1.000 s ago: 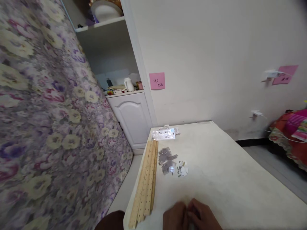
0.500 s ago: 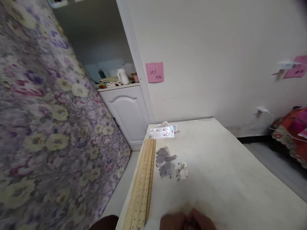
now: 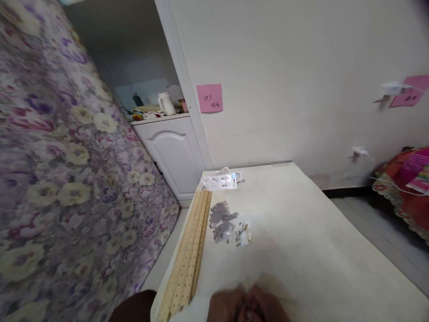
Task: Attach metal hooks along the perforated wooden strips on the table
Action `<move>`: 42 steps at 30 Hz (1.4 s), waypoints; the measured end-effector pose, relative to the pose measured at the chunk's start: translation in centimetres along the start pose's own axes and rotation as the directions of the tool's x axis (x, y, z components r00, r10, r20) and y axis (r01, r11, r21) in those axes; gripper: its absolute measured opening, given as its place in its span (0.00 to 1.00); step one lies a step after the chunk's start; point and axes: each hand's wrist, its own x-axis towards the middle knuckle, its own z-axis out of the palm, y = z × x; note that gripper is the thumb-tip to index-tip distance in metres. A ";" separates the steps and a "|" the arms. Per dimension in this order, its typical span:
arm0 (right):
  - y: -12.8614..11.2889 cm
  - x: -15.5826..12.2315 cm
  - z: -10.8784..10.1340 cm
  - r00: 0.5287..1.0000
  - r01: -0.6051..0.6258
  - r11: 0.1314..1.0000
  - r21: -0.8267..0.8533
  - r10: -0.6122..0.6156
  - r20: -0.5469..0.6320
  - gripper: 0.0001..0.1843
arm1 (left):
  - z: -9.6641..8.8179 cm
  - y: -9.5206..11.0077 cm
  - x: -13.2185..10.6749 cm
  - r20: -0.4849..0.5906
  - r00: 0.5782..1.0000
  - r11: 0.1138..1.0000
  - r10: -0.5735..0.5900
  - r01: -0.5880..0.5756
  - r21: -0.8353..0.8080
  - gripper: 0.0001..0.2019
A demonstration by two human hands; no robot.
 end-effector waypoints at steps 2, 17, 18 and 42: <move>-0.3 -0.1 0.0 1.000 0.014 1.000 0.002 -0.014 -0.028 0.08 | -0.2 0.2 0.1 -0.005 1.000 1.000 0.012 -0.011 0.016 0.09; -0.9 -0.6 0.2 0.986 0.076 0.997 -0.018 -0.078 -0.148 0.06 | 0.1 0.4 -0.4 -0.109 0.994 1.000 0.011 -0.011 0.003 0.09; -1.0 -0.6 0.2 0.985 0.081 0.997 -0.015 -0.082 -0.154 0.05 | 0.1 0.4 -0.4 -0.114 0.993 1.000 0.011 -0.012 -0.004 0.09; -4.4 -0.4 -0.3 0.989 0.040 0.938 0.343 0.011 -0.146 0.24 | -2.0 2.7 -0.3 -0.219 0.964 0.936 -0.148 0.065 -0.346 0.26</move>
